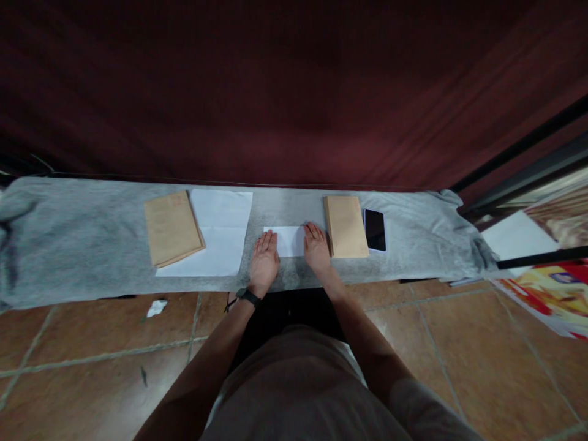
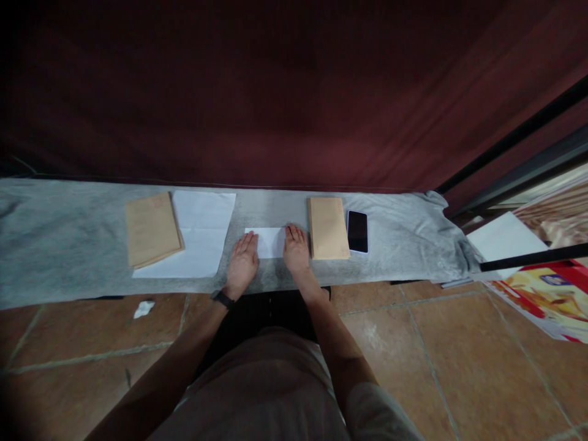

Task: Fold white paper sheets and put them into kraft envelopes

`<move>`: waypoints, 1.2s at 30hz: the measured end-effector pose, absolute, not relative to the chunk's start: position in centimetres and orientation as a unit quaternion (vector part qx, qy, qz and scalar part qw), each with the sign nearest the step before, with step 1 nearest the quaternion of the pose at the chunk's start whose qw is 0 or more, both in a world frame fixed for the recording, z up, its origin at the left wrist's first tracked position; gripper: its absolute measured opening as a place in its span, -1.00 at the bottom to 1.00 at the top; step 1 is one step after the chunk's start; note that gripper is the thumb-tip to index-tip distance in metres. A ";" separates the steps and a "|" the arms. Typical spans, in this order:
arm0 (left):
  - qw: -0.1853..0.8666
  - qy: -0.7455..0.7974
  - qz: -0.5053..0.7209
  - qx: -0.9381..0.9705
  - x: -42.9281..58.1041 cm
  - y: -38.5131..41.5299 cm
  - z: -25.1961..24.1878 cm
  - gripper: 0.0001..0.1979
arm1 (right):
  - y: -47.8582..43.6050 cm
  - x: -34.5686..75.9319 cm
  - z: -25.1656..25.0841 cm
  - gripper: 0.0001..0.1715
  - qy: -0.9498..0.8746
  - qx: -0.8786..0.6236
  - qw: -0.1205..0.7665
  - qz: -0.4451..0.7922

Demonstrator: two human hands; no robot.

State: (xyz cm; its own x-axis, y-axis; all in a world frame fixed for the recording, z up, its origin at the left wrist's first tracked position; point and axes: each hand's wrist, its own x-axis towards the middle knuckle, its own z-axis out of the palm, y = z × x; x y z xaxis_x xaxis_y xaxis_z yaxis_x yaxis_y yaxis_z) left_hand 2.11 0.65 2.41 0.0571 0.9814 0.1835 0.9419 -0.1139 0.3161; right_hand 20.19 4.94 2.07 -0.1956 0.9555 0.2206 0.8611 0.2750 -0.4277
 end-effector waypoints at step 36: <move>0.252 0.718 0.320 0.565 2.1 1.5 3.8 -0.49 | 1.2 19.3 1.4 -0.34 -0.779 -0.598 0.178 0.058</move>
